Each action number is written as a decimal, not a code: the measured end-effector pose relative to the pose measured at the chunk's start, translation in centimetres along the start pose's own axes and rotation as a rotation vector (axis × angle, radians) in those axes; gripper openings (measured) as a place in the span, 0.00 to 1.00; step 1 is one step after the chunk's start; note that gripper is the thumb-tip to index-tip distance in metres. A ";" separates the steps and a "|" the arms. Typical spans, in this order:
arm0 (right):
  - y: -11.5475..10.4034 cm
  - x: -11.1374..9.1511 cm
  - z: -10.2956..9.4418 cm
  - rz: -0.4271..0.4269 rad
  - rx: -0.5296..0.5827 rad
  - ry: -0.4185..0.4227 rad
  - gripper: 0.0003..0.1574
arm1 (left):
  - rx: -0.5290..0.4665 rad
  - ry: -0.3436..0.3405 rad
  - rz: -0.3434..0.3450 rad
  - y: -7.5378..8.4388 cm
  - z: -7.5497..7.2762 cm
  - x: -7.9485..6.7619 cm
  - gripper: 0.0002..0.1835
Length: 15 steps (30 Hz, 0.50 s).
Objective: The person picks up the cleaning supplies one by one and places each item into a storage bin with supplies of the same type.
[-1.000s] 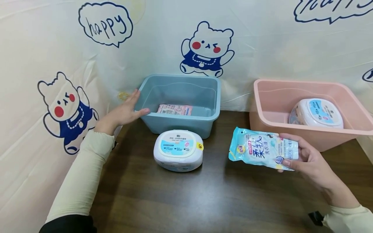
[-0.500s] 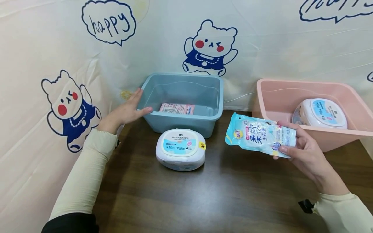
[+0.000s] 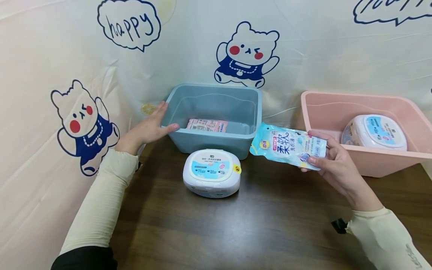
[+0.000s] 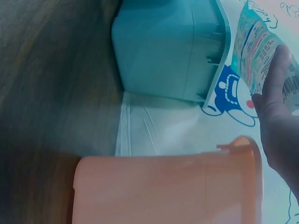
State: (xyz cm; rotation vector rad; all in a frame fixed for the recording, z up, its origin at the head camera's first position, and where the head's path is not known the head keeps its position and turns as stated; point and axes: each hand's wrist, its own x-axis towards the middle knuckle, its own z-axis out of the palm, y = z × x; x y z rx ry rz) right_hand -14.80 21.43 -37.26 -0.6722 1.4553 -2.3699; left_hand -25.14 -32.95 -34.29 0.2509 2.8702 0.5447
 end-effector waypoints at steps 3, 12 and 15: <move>0.2 0.5 0.2 0.001 0.000 0.007 0.40 | -0.009 0.000 -0.003 0.0 0.0 0.0 0.58; 0.5 1.6 0.8 0.036 -0.061 0.086 0.40 | -0.025 0.010 0.003 -0.2 0.2 0.1 0.58; 0.4 2.0 1.1 0.059 -0.083 0.104 0.40 | -0.035 0.012 -0.001 -0.3 0.3 0.2 0.58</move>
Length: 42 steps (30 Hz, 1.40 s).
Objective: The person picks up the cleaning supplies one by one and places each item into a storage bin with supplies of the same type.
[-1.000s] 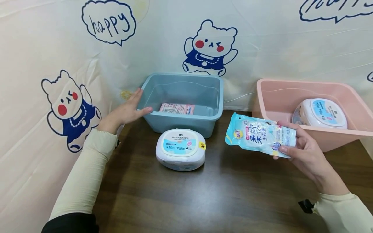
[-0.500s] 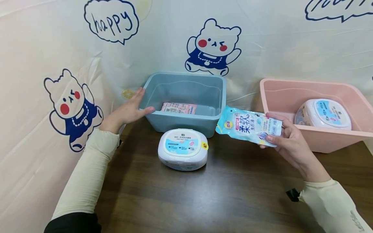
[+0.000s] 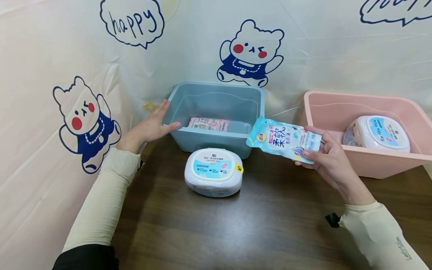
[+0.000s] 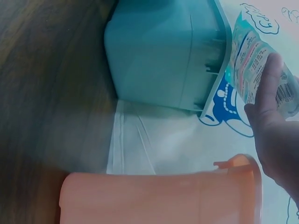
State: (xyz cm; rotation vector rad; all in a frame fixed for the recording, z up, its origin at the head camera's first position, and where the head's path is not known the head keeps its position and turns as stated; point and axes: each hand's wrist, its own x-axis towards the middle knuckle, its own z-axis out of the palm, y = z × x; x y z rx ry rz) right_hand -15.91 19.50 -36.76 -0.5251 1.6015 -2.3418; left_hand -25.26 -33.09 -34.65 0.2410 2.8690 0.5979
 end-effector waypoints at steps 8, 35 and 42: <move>0.0 0.9 0.8 0.015 0.037 0.006 0.39 | -0.023 0.005 -0.011 0.0 0.0 0.1 0.57; 2.2 5.8 2.3 0.020 0.077 0.048 0.38 | -0.014 0.016 0.052 -0.4 0.1 0.1 0.58; 3.0 7.3 2.8 0.026 0.066 0.062 0.39 | -0.016 0.023 0.059 -0.4 0.0 0.2 0.57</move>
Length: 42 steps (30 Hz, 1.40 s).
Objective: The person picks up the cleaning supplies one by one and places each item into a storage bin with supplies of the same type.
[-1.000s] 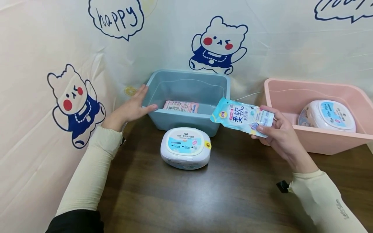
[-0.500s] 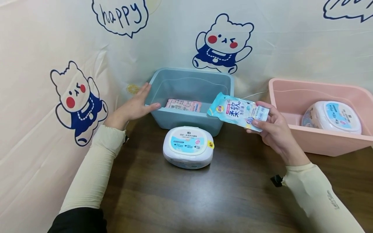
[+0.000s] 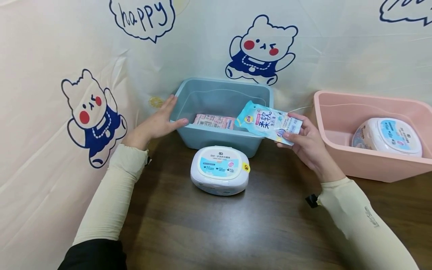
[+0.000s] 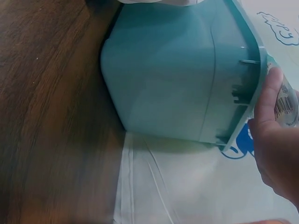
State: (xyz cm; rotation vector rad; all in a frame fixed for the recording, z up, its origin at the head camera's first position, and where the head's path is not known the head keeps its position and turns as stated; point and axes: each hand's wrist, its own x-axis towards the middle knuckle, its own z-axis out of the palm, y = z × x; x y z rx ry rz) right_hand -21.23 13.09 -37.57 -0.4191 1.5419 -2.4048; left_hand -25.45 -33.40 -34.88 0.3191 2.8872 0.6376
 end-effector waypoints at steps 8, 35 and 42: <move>0.7 1.5 0.8 -0.027 0.022 0.031 0.40 | -0.005 0.016 0.008 -0.3 0.1 0.2 0.58; -1.8 7.5 3.5 0.058 -0.020 0.010 0.44 | -0.016 0.021 0.008 -0.6 0.2 0.4 0.59; -1.8 10.9 4.6 0.148 -0.118 0.002 0.44 | -0.026 0.027 0.017 -0.7 0.4 0.3 0.58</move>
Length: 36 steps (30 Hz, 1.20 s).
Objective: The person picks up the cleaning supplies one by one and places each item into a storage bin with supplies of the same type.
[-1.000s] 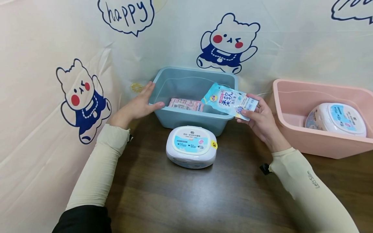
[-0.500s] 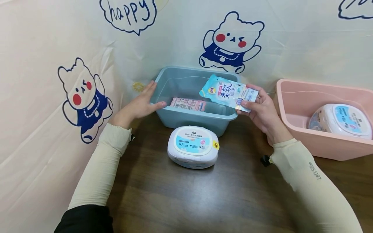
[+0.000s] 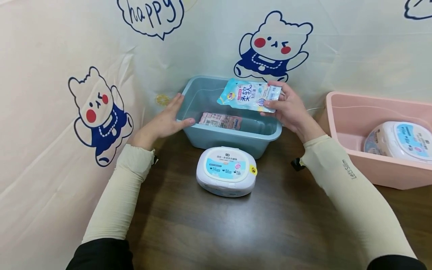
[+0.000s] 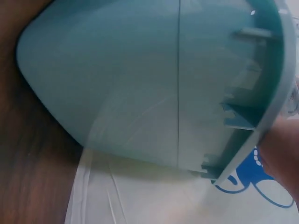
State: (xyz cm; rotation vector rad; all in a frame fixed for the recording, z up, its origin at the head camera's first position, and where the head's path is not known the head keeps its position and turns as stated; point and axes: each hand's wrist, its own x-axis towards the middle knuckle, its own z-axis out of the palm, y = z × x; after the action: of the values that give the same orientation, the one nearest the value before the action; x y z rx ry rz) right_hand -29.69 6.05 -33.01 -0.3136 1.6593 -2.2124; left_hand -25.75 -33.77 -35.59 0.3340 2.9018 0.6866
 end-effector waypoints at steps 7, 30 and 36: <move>-0.2 2.6 0.4 0.070 -0.009 -0.031 0.45 | -0.003 -0.001 -0.004 0.2 0.0 -0.1 0.58; 0.3 5.4 1.5 0.198 -0.261 -0.036 0.43 | -0.007 0.001 -0.005 0.5 0.0 -0.3 0.56; 0.5 5.7 1.7 0.227 -0.296 -0.061 0.44 | -0.018 0.000 -0.034 0.7 0.0 -0.4 0.56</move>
State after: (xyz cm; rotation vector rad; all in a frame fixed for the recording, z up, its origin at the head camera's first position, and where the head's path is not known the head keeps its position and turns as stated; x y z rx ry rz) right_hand -34.17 2.07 -33.16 -0.2500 1.8876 -1.7793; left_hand -25.25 -33.21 -35.23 0.2825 2.8922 0.7061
